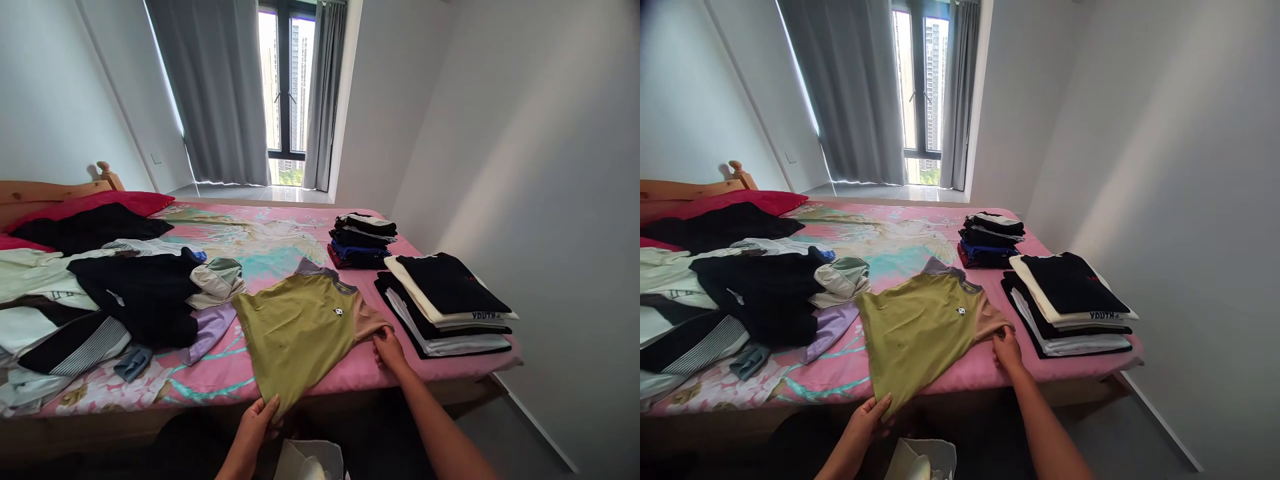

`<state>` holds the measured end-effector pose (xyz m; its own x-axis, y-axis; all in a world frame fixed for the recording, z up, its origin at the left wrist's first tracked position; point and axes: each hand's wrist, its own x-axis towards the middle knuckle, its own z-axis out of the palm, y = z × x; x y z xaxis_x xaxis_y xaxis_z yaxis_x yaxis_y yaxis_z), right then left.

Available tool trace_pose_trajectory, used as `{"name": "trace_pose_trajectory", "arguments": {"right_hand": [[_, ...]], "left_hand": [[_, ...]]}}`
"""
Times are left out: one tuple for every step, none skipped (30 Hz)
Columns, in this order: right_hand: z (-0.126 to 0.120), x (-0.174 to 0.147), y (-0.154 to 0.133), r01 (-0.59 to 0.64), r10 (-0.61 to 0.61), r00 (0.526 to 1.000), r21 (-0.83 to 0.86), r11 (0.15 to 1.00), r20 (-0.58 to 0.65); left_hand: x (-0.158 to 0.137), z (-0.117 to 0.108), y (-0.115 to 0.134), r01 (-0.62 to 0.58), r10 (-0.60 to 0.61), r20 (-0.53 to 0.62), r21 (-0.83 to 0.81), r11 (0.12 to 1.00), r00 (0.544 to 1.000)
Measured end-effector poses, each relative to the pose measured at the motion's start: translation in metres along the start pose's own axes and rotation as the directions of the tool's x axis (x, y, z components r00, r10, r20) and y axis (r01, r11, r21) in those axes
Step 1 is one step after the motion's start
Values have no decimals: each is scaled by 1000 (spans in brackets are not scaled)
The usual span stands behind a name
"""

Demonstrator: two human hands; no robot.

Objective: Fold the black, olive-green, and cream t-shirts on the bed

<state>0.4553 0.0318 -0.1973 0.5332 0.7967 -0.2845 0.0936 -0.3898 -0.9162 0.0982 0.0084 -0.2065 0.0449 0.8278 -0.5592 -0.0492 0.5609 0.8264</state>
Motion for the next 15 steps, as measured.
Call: {"name": "trace_pose_trajectory", "arguments": {"right_hand": [[0, 2, -1, -9, 9, 1000, -7, 1000, 22], [0, 3, -1, -20, 20, 999, -12, 1000, 48], [-1, 3, -1, -31, 32, 997, -15, 999, 77], [-2, 2, 0, -41, 42, 993, -16, 999, 107], [-3, 0, 0, -51, 53, 989, -17, 999, 138], [-4, -3, 1, -63, 65, 983, -17, 998, 169], [-6, -6, 1, -78, 80, 976, -17, 997, 201], [-8, -9, 1, -96, 98, 967, -17, 995, 233], [-10, -12, 1, -115, 115, 958, -15, 993, 263], [-11, -14, 0, -134, 131, 948, -11, 991, 289], [-12, -16, -2, -148, 142, 940, -3, 989, 310], [-11, -16, -3, -159, 147, 934, 9, 987, 327], [-9, -16, -5, -167, 149, 930, 24, 986, 337], [-6, -17, -6, -174, 150, 928, 42, 984, 341], [-3, -17, -7, -179, 149, 930, 60, 982, 337]], "left_hand": [[0, 1, 0, 2, -2, 5, 3, 1000, 1000], [0, 2, -1, 7, -7, 16, 2, 1000, 1000], [0, 2, -2, 13, -13, 31, -7, 1000, 999], [1, 3, -4, 19, -18, 47, -21, 1000, 999], [1, 3, -5, 24, -21, 57, -37, 999, 998], [2, 2, -7, 30, -26, 60, -52, 998, 998], [3, 1, -8, 38, -35, 60, -64, 997, 998], [3, 1, -10, 53, -48, 61, -71, 996, 997], [4, 0, -11, 70, -65, 66, -75, 995, 996], [5, -1, -11, 83, -78, 69, -75, 994, 995], [5, -2, -12, 90, -85, 67, -73, 993, 994], [6, -2, -12, 90, -86, 63, -70, 993, 994], [6, -2, -12, 83, -80, 51, -68, 994, 995], [6, -2, -13, 70, -67, 35, -67, 995, 997], [6, -1, -13, 52, -51, 19, -72, 996, 999]]}}
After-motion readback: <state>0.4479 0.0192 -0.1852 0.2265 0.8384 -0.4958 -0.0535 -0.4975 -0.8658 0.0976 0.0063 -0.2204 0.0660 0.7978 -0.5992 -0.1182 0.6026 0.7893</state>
